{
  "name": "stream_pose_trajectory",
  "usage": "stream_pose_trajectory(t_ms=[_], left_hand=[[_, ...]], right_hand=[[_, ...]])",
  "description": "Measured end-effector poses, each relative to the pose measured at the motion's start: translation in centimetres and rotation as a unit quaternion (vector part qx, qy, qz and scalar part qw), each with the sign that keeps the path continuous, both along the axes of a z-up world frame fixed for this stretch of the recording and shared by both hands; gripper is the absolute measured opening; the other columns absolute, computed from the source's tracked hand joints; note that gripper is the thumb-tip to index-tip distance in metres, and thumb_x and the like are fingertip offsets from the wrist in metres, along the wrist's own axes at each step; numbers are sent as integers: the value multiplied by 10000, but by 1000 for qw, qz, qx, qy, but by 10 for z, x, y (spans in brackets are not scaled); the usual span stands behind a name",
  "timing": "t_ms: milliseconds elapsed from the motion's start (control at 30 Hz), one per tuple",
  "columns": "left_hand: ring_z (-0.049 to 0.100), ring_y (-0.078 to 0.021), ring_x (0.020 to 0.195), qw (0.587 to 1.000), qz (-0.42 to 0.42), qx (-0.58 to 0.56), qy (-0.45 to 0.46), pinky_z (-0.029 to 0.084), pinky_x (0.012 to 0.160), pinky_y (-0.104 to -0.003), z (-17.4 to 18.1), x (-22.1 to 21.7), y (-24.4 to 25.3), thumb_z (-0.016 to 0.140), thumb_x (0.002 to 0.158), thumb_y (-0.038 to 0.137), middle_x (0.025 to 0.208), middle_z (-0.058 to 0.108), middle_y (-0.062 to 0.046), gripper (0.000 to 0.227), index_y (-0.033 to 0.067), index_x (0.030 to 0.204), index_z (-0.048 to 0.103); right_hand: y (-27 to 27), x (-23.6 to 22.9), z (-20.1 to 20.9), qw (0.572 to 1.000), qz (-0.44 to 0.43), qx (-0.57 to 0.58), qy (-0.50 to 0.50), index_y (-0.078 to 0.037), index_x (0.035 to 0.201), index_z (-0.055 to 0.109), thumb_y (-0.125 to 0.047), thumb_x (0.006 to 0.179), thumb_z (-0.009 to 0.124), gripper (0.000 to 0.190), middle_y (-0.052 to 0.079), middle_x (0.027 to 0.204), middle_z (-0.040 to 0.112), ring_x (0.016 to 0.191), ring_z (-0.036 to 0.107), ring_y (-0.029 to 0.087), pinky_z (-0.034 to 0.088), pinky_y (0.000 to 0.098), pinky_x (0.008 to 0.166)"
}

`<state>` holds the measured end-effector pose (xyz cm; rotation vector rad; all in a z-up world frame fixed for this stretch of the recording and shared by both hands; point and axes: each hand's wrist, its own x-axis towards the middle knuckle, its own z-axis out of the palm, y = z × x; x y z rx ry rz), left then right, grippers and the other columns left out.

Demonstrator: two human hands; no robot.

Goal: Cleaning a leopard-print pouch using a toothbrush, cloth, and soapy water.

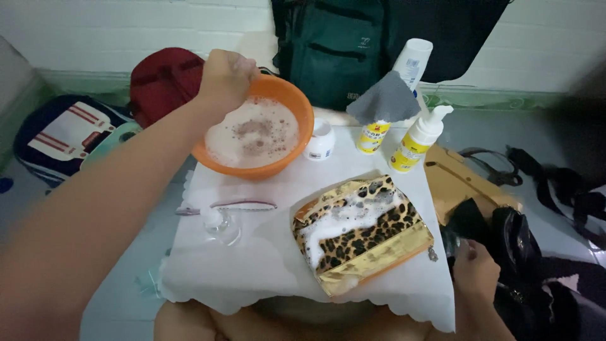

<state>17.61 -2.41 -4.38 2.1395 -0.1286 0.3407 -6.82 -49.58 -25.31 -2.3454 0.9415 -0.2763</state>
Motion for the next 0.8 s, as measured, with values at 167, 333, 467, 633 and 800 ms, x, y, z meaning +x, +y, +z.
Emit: stream_pose_trajectory(t_ms=[167, 333, 467, 633, 800], left_hand=[[540, -158, 595, 999, -26, 18, -13, 494, 563, -299, -1, 5, -6, 528, 1081, 213, 727, 638, -46, 350, 44, 834, 708], [590, -157, 600, 773, 45, 592, -222, 490, 603, -260, -38, 59, 6, 767, 865, 170, 820, 668, 5, 200, 103, 1007, 644], [551, -189, 593, 991, -25, 68, -110, 499, 611, -339, -13, 19, -11, 479, 1098, 162, 725, 660, -74, 399, 24, 766, 650], [549, -216, 557, 983, -34, 71, -168, 515, 600, -351, -12, 14, -13, 398, 1101, 186, 687, 639, -118, 454, 3, 771, 649], [472, -220, 565, 982, -59, 30, -179, 489, 622, -384, -10, 26, -10, 429, 1102, 186, 644, 561, -95, 452, 8, 707, 554]], right_hand=[[-6, 1, -7, 1000, -1, -3, 4, 79, 1306, 684, -214, 1109, 563, 373, 269, 1058, 751, 867, 710, 389, 542, 466, 781], [-2, 2, -2, 1000, -7, 6, 8, 61, 1310, 691, -217, 1096, 567, 373, 256, 1123, 749, 1010, 701, 383, 530, 457, 866], [0, 1, 1, 1000, -8, 6, 9, 74, 1336, 671, -224, 1107, 572, 389, 263, 1090, 747, 907, 701, 373, 537, 455, 799], [-10, 1, -11, 1000, -3, -3, 11, 56, 1333, 677, -240, 1107, 561, 389, 251, 1117, 745, 930, 701, 377, 535, 462, 822], [-11, 1, -13, 999, 18, -27, -19, 64, 1283, 707, -202, 1097, 586, 346, 256, 1059, 757, 896, 708, 389, 540, 456, 799]])
